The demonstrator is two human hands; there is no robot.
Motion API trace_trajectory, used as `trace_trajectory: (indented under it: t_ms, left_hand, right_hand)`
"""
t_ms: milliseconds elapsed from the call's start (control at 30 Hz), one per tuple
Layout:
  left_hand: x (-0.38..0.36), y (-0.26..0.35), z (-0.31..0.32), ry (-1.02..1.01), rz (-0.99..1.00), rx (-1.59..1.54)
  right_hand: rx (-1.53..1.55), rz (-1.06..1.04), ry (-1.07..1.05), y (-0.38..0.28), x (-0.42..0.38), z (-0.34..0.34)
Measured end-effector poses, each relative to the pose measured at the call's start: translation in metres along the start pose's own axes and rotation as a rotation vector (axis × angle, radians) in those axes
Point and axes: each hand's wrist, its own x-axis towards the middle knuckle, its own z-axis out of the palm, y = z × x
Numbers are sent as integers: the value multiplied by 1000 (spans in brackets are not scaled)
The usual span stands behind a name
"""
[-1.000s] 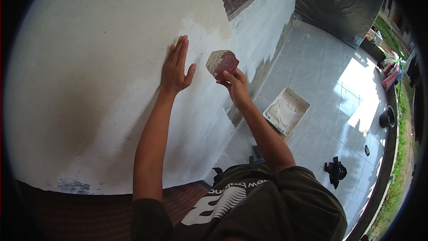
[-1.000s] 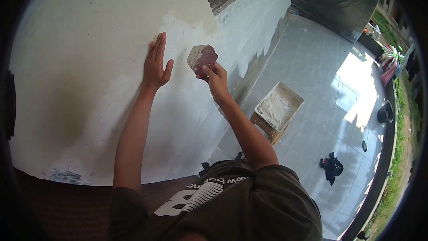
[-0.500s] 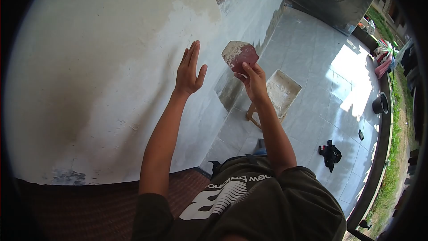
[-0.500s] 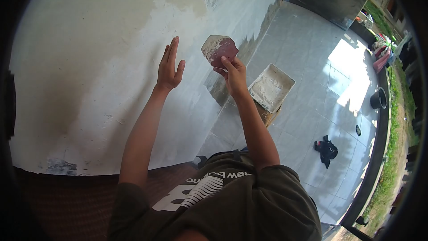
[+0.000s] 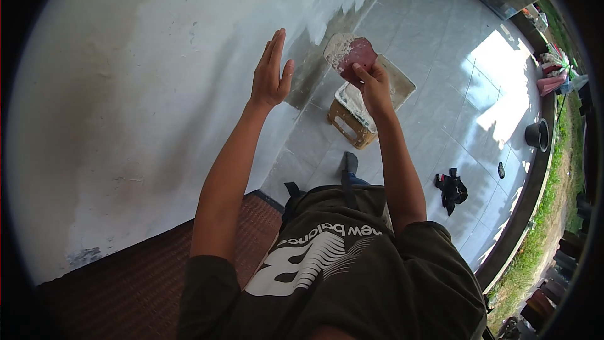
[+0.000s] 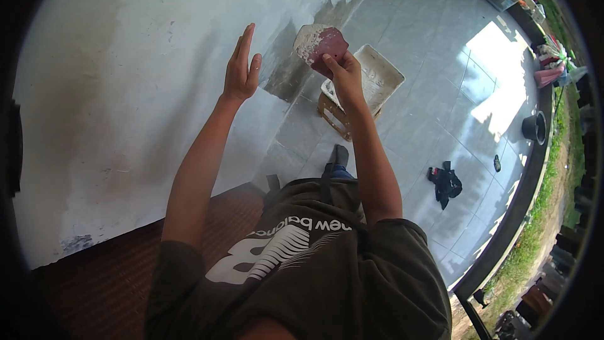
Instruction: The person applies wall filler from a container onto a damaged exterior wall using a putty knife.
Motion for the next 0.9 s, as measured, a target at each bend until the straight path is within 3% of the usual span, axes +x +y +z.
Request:
trace_trajectory:
  t_ms: [367,567,700,900]
  left_hand:
    - [-24,1,96,-146,-101,-133]
    - [-64,-8,142,-251,-206,-227]
    - [-93,-21,172,-293,-258,-260]
    - [-130,-32,212,-319,-316,-312]
  right_hand:
    - [-249,27,246,44,5,-111]
    - [-527,43,347,82,-3,-167]
    - [-906,11,381,108,-5,-199]
    - [-1215,99,306,144,-7,-230]
